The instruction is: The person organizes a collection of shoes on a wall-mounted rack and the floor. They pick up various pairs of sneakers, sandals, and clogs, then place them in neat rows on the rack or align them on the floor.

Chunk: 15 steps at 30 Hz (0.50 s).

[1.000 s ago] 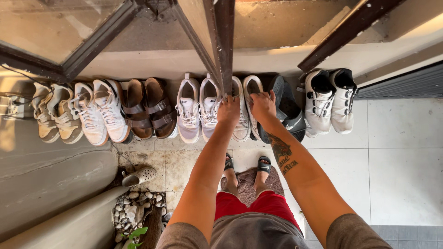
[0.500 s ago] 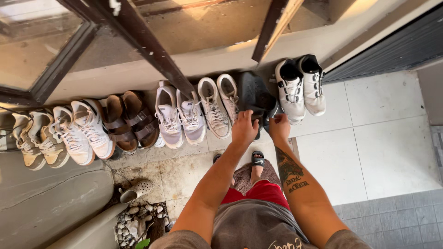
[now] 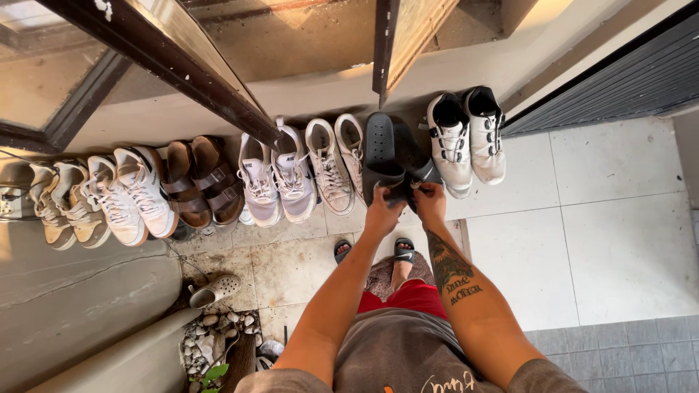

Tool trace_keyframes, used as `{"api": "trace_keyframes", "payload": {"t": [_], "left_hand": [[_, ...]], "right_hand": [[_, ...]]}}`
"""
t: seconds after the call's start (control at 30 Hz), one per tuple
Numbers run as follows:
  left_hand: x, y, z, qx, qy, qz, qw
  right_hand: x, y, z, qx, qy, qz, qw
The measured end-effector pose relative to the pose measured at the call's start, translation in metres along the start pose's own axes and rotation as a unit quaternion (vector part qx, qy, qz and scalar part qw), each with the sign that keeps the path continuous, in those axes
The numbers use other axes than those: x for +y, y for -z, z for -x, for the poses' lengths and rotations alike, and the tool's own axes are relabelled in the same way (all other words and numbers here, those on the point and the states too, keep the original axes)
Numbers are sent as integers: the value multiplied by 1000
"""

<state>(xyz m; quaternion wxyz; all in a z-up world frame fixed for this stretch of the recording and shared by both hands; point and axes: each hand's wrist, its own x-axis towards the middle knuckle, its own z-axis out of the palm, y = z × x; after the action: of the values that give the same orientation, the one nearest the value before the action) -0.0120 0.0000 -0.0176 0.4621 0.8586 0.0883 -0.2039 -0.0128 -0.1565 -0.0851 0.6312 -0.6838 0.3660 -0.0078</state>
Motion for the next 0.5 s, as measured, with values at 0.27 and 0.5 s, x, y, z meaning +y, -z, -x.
{"api": "trace_keyframes", "payload": {"t": [0.27,0.5], "left_hand": [[17,-33,0,297,-54,170,938],[43,8,5,372,-70,68,923]], "right_hand": [[-49,9,32,38,187,138,972],[-114,54,70,16,283,233,930]]}}
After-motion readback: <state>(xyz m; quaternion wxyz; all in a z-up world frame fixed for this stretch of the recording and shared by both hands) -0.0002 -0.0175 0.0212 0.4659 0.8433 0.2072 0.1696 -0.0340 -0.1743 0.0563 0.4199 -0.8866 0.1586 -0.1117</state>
